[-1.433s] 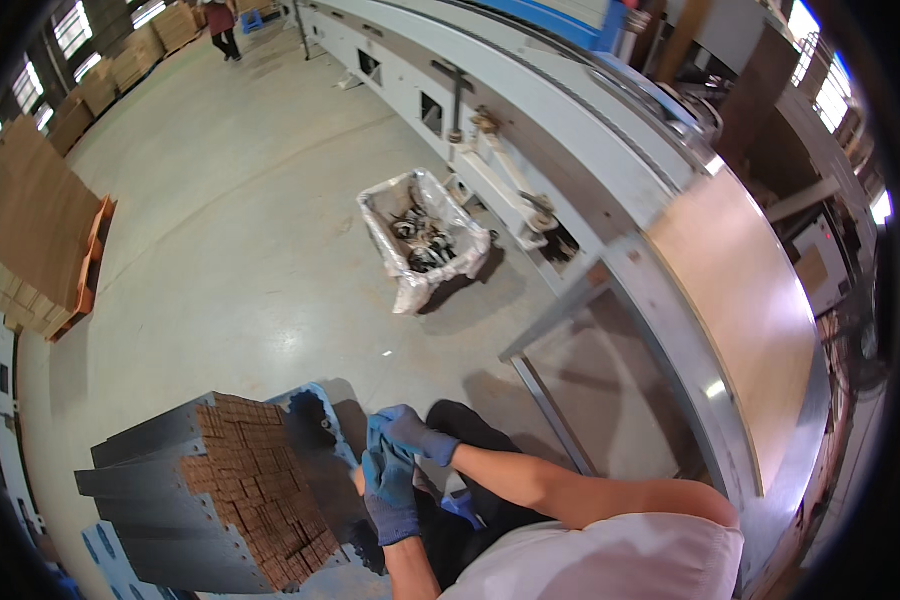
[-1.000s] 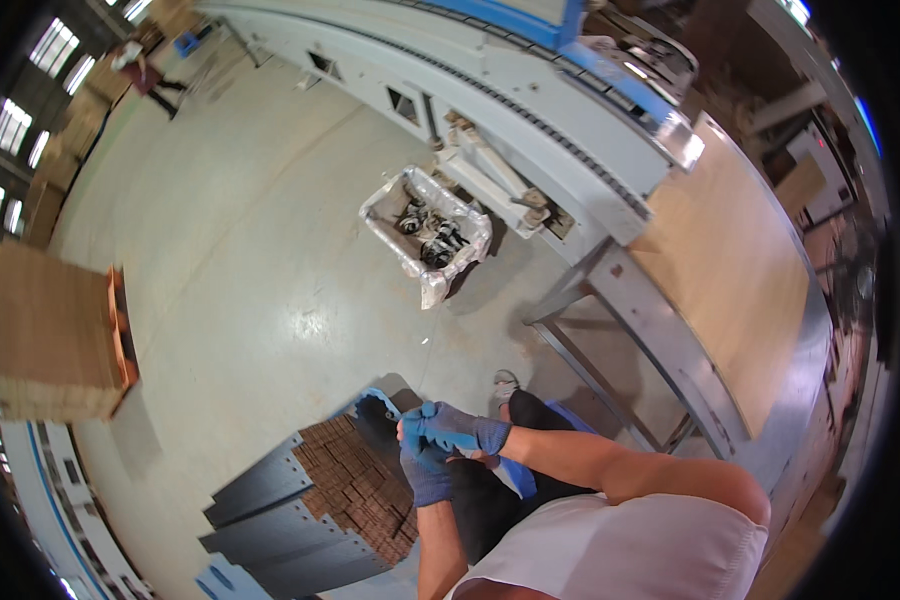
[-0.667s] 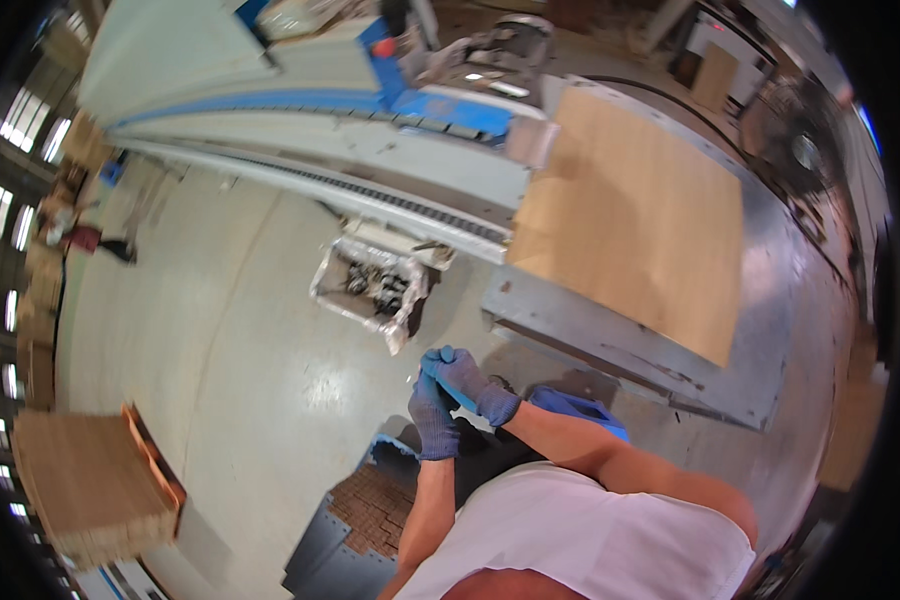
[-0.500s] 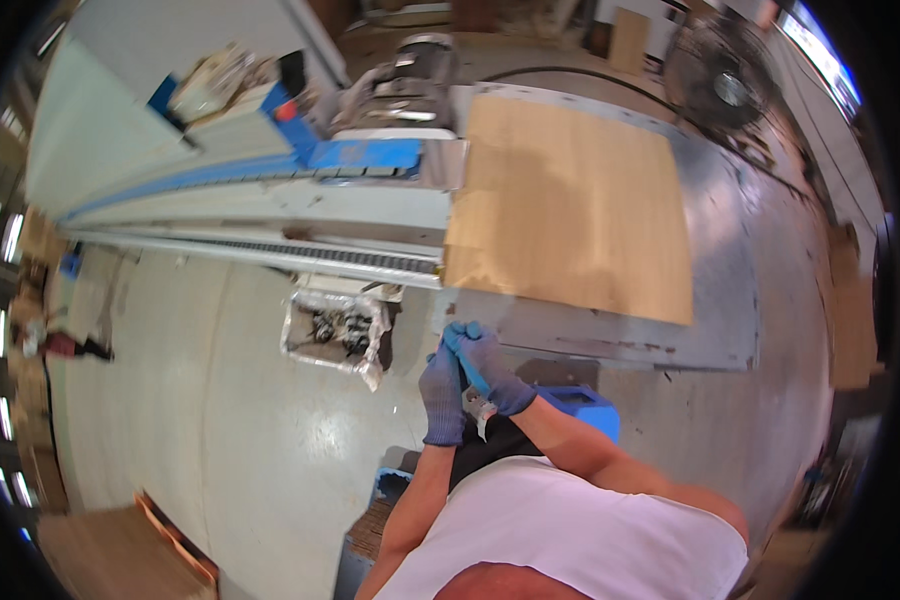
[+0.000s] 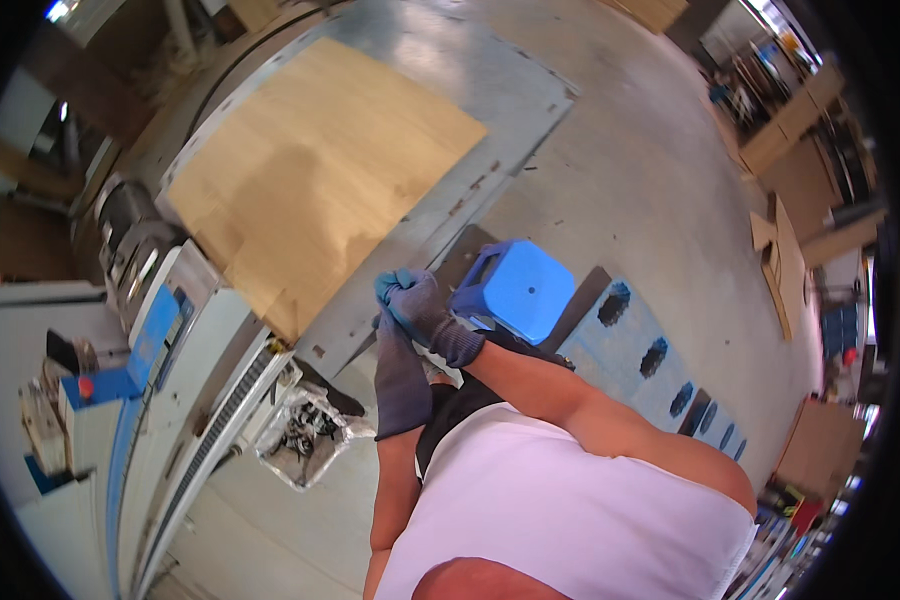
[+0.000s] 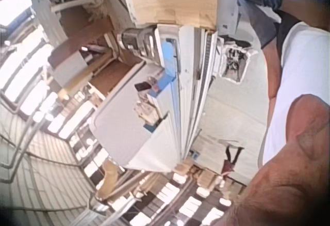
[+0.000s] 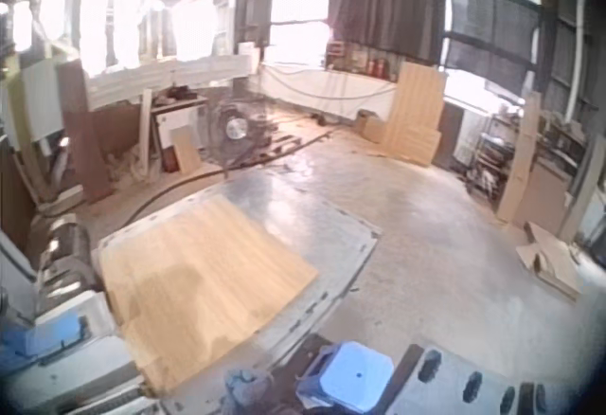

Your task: The person stacks wooden panels from a work table onto a pallet by hand, removes their work gloves, and walks to a shelf to tear a piece of paper from a roll.

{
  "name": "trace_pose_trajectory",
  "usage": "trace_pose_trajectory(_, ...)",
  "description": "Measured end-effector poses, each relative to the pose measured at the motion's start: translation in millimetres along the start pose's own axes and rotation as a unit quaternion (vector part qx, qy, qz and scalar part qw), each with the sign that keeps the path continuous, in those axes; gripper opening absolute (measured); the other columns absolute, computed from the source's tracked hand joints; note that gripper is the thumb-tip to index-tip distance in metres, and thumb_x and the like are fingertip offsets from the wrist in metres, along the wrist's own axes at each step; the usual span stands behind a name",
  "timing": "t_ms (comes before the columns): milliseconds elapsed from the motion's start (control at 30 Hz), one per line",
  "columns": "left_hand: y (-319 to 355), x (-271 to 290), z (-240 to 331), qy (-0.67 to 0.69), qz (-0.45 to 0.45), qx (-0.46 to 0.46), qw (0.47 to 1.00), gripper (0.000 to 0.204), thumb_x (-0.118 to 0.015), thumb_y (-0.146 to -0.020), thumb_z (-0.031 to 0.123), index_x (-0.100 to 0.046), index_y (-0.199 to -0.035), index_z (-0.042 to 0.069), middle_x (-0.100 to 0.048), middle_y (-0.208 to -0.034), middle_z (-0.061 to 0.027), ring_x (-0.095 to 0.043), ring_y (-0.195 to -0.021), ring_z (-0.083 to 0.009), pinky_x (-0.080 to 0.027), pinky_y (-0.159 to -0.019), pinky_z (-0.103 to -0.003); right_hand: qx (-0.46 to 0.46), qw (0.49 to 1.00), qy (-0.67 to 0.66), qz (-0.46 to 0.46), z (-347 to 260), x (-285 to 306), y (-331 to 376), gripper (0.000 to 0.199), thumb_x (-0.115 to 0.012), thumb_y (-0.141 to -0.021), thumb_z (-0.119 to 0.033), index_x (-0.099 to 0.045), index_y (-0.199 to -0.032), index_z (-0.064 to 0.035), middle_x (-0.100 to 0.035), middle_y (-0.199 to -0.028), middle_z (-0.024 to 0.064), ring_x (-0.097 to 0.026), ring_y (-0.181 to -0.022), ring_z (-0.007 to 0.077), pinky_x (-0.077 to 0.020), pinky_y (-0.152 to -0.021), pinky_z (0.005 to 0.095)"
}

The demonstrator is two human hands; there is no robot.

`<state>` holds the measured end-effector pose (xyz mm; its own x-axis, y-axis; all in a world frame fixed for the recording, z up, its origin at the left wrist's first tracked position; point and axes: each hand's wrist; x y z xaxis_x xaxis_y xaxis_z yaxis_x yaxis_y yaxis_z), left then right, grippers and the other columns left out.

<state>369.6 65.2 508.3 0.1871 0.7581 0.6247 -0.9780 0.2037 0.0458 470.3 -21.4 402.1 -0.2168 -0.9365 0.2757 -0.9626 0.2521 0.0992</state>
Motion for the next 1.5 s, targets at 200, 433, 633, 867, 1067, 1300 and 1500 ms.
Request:
trace_pose_trajectory(200, 46.3, -8.8, -6.8, 0.017, -0.133, -0.047, 0.99, 0.056, -0.066, -0.083, 0.019, -0.049, -0.133, 0.003, -0.039, -0.141, -0.0274, -0.037, -0.129, -0.0459, -0.03, -0.109, -0.048, 0.079, 0.953, 0.048, 0.289, 36.1, 230.4, -79.6, 0.013, -0.06, -0.086, -0.016, -0.059, -0.081, -0.0049, -0.058, -0.072, 0.0086, -0.054, -0.063, 0.02, -0.0462, -0.059, 0.0355)
trace_pose_trajectory(433, -0.4, -11.9, -20.2, -0.005, -0.091, 0.063, 0.994, 0.049, -0.064, -0.086, 0.018, -0.051, -0.13, 0.0, -0.05, -0.133, -0.0258, -0.048, -0.124, -0.04, -0.039, -0.104, -0.043, 0.176, 0.841, 0.385, 0.337, 101.0, 346.4, -52.3, 0.023, -0.052, -0.097, -0.027, -0.063, -0.089, -0.0087, -0.055, -0.068, 0.0107, -0.052, -0.062, 0.0178, -0.0435, -0.056, 0.035)
trace_pose_trajectory(633, -107.7, -61.0, 46.2, 0.068, -0.033, 0.051, 0.996, 0.053, -0.067, -0.084, 0.017, -0.05, -0.13, -0.003, -0.05, -0.135, -0.0248, -0.047, -0.126, -0.0375, -0.037, -0.105, -0.042, -0.067, 0.962, -0.198, 0.175, 72.0, 261.2, -109.3, 0.006, -0.063, -0.088, -0.009, -0.066, -0.085, -0.0036, -0.063, -0.075, 0.0022, -0.056, -0.069, 0.0089, -0.0471, -0.059, 0.0275)
trace_pose_trajectory(867, -235.9, -146.8, 129.1, 0.206, -0.092, 0.115, 0.967, 0.07, -0.068, -0.079, 0.011, -0.037, -0.141, 0.002, -0.058, -0.121, -0.0202, -0.056, -0.115, -0.0297, -0.04, -0.1, -0.034, -0.063, 0.961, -0.261, -0.069, -4.3, 248.7, -191.9, 0.011, -0.063, -0.088, -0.008, -0.064, -0.08, 0.0, -0.064, -0.087, -0.0015, -0.055, -0.075, 0.0055, -0.0468, -0.068, 0.0225)
trace_pose_trajectory(1067, -322.8, -164.8, 81.6, 0.336, -0.04, 0.155, 0.928, 0.053, -0.058, -0.08, 0.001, -0.047, -0.132, -0.002, -0.062, -0.114, -0.0119, -0.06, -0.103, -0.0211, -0.047, -0.089, -0.031, -0.135, 0.905, -0.402, -0.044, 13.9, 323.6, -252.9, 0.024, -0.059, -0.095, -0.017, -0.063, -0.112, -0.0008, -0.065, -0.1, 0.0048, -0.062, -0.09, 0.0116, -0.0524, -0.082, 0.0278)
trace_pose_trajectory(1300, -552.4, -118.6, 47.0, 0.466, 0.067, 0.133, 0.872, 0.022, -0.056, -0.082, 0.002, -0.058, -0.103, -0.005, -0.064, -0.084, -0.009, -0.064, -0.069, -0.0185, -0.054, -0.064, -0.032, -0.191, 0.929, -0.311, 0.058, 30.5, 389.9, -293.2, 0.029, -0.057, -0.096, -0.021, -0.06, -0.116, -0.0009, -0.064, -0.095, 0.0051, -0.064, -0.084, 0.015, -0.054, -0.077, 0.027)
trace_pose_trajectory(1500, -681.5, -131.3, -52.8, 0.169, 0.249, 0.032, 0.953, 0.046, -0.062, -0.079, 0.012, -0.053, -0.122, -0.002, -0.066, -0.098, -0.0174, -0.065, -0.09, -0.033, -0.052, -0.08, -0.044, -0.172, 0.964, -0.186, 0.079, 42.1, 384.7, -300.7, 0.022, -0.059, -0.094, -0.018, -0.063, -0.106, -0.0002, -0.063, -0.084, 0.0018, -0.06, -0.075, 0.0092, -0.0502, -0.066, 0.0243)
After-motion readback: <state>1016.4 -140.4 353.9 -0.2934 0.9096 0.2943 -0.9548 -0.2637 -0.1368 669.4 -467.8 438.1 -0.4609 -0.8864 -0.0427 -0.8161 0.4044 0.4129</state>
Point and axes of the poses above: each hand's wrist, its own y-axis away from the middle knuckle, its own x-axis out of the back of the hand, z = x × y
